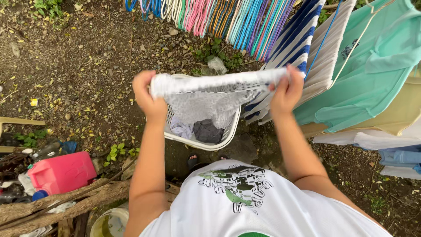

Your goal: The person clips small laundry items onto a circular peg hanger, then takes clothes from a laundry basket, mounts them onto clothes hangers, and hangs them on a clothesline rod.

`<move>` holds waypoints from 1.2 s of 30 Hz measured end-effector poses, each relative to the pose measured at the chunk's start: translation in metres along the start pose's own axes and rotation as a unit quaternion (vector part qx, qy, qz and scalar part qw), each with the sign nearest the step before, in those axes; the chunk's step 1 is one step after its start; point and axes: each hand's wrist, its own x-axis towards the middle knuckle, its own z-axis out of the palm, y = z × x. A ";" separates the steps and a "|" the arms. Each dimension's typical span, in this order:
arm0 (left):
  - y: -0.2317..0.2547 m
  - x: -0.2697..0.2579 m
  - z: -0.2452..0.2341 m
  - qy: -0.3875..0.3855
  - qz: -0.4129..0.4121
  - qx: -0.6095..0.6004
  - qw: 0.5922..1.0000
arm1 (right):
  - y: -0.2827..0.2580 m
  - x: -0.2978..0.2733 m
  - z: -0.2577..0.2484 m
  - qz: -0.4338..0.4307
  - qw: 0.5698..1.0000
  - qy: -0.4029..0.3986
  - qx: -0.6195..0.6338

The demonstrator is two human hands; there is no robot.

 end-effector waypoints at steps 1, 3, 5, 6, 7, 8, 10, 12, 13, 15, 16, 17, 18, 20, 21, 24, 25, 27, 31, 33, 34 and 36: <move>0.003 -0.013 -0.005 0.031 0.204 0.112 0.972 | 0.023 -0.013 0.008 -0.038 0.997 0.003 -0.066; -0.030 -0.047 -0.003 -0.098 0.155 0.188 0.965 | 0.075 -0.050 0.028 -0.036 0.939 -0.195 -0.281; -0.064 -0.083 -0.005 -0.371 -0.121 0.314 0.866 | 0.097 -0.070 0.041 -0.002 0.642 -0.589 -0.491; -0.076 -0.092 -0.016 -0.518 -0.222 0.352 0.748 | 0.101 -0.077 0.041 0.072 0.633 -0.611 -0.470; -0.086 -0.099 -0.028 -0.638 -0.291 0.344 0.624 | 0.101 -0.083 0.041 0.146 0.620 -0.629 -0.445; -0.097 -0.093 -0.029 -0.635 -0.289 0.344 0.629 | 0.099 -0.074 0.041 0.141 0.621 -0.628 -0.448; -0.110 -0.079 -0.031 -0.571 -0.167 0.316 0.739 | 0.085 -0.063 0.041 0.106 0.877 -0.332 -0.331; -0.112 -0.049 -0.023 -0.212 -0.453 -0.013 0.866 | 0.060 -0.036 0.050 0.132 0.911 -0.284 -0.270; -0.110 -0.038 -0.017 -0.168 -0.429 -0.061 0.885 | 0.037 -0.023 0.056 0.156 0.937 -0.235 -0.208; -0.103 -0.007 0.003 -0.133 -0.377 -0.019 0.916 | -0.010 -0.007 0.070 0.071 0.926 -0.262 -0.262; -0.084 0.008 0.020 -0.140 -0.351 0.072 0.923 | -0.031 -0.003 0.077 -0.012 0.903 -0.293 -0.314; -0.061 0.022 0.038 -0.166 -0.295 0.041 0.940 | -0.048 0.004 0.085 -0.006 0.904 -0.288 -0.316; -0.042 0.037 0.053 -0.192 -0.237 0.008 0.952 | -0.062 0.013 0.095 -0.087 0.923 -0.221 -0.303; -0.009 0.061 0.087 -0.184 0.127 0.082 0.971 | -0.083 0.033 0.115 -0.165 0.931 -0.145 -0.291; 0.006 0.069 0.101 -0.224 0.008 0.093 0.970 | -0.090 0.044 0.125 -0.153 0.944 -0.097 -0.275; 0.032 0.096 0.134 -0.325 -0.078 0.129 0.933 | -0.099 0.071 0.155 -0.093 0.968 -0.020 -0.233; 0.034 0.105 0.145 -0.376 -0.045 0.158 0.912 | -0.098 0.080 0.162 -0.051 0.978 0.002 -0.203; 0.032 0.115 0.164 -0.358 0.006 0.155 0.921 | -0.093 0.092 0.174 -0.072 0.971 0.034 -0.227; 0.015 0.126 0.190 -0.324 0.052 0.223 0.918 | -0.076 0.097 0.184 -0.099 0.938 0.084 -0.321; 0.010 0.128 0.196 -0.331 0.059 0.218 0.916 | -0.072 0.098 0.184 -0.090 0.932 0.095 -0.338; 0.009 0.129 0.199 -0.334 0.062 0.217 0.915 | -0.072 0.098 0.183 -0.084 0.927 0.101 -0.351; 0.008 0.129 0.205 -0.333 0.074 0.200 0.918 | -0.071 0.100 0.181 -0.069 0.929 0.111 -0.347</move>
